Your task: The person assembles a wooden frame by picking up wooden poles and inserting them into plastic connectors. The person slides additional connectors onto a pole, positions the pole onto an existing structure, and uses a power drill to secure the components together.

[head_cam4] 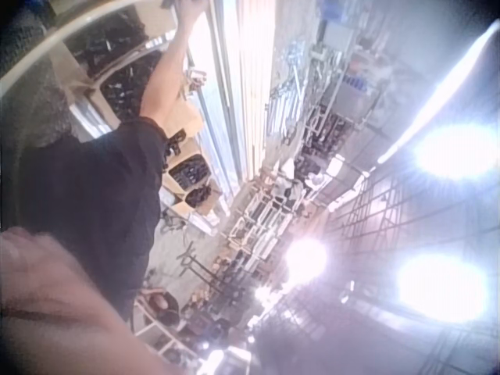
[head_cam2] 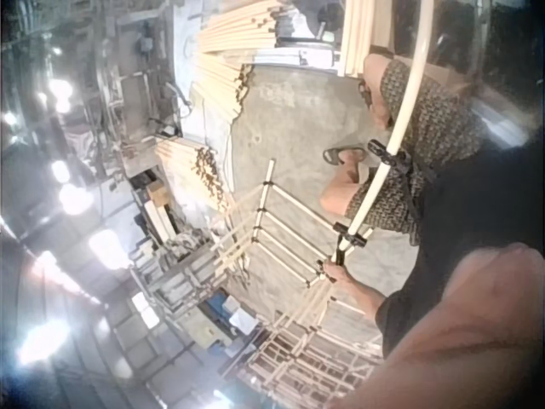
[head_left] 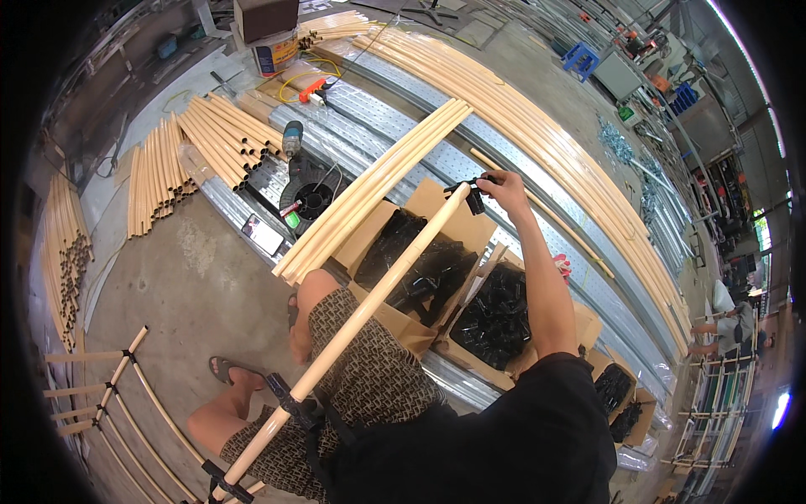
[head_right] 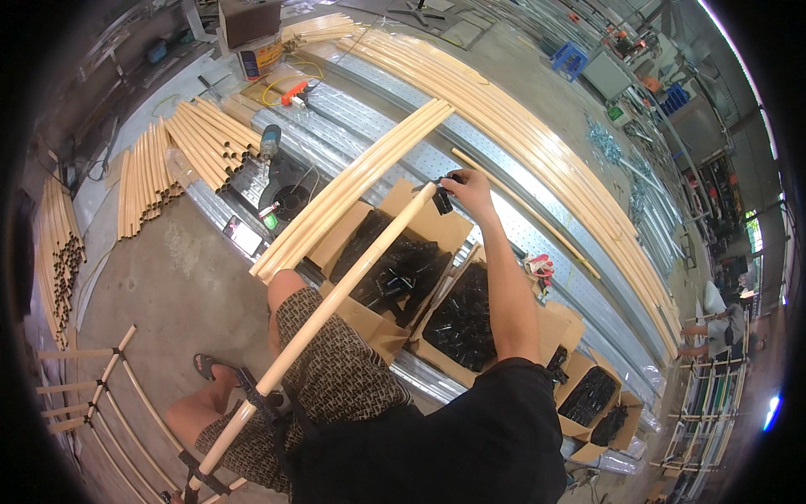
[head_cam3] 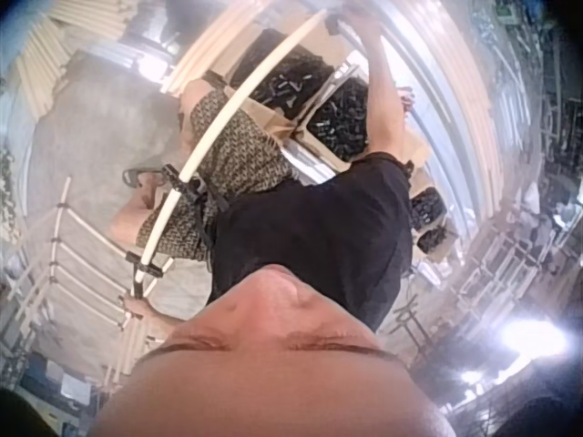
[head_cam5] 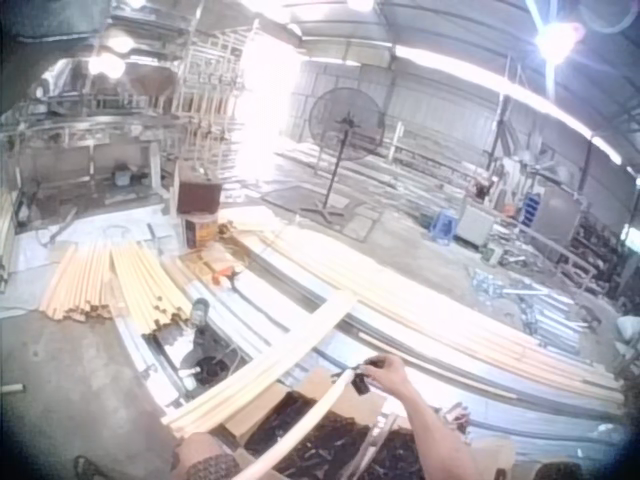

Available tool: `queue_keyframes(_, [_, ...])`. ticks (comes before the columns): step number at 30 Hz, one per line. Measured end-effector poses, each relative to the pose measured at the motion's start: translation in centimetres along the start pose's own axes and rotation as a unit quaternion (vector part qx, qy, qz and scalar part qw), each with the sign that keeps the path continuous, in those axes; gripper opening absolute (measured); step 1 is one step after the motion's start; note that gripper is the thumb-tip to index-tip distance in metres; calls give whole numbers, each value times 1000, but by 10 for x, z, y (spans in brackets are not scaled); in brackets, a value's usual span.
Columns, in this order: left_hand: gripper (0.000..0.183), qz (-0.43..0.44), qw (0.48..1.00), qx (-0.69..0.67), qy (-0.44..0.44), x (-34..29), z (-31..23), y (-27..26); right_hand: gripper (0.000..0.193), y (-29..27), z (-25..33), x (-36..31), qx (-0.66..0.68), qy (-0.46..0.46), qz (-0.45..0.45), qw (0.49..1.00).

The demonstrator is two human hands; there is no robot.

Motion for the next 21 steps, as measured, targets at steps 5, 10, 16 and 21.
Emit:
queue_keyframes(5, [38,-63,997,1,33,-3,20,17,37,10,12,-2,13,-17,35,999])
queue_keyframes(10, [40,-48,998,10,-25,-5,13,9,40,14,0,-13,-14,-21,105,994])
queue_keyframes(16, [51,-13,990,140,23,7,52,23,44,39,-50,-26,64,16,56,996])
queue_keyframes(21, [44,0,986,167,-6,15,43,23,38,41,-67,-32,-11,15,37,999])
Point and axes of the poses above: each hand's wrist, its own x-axis towards the middle knuckle, its own y-axis out of the palm, z = x × y, the point moved 1 cm from there along x, towards the middle knuckle, and after that the axes turned 6 degrees about x, right-handed, at the moved point
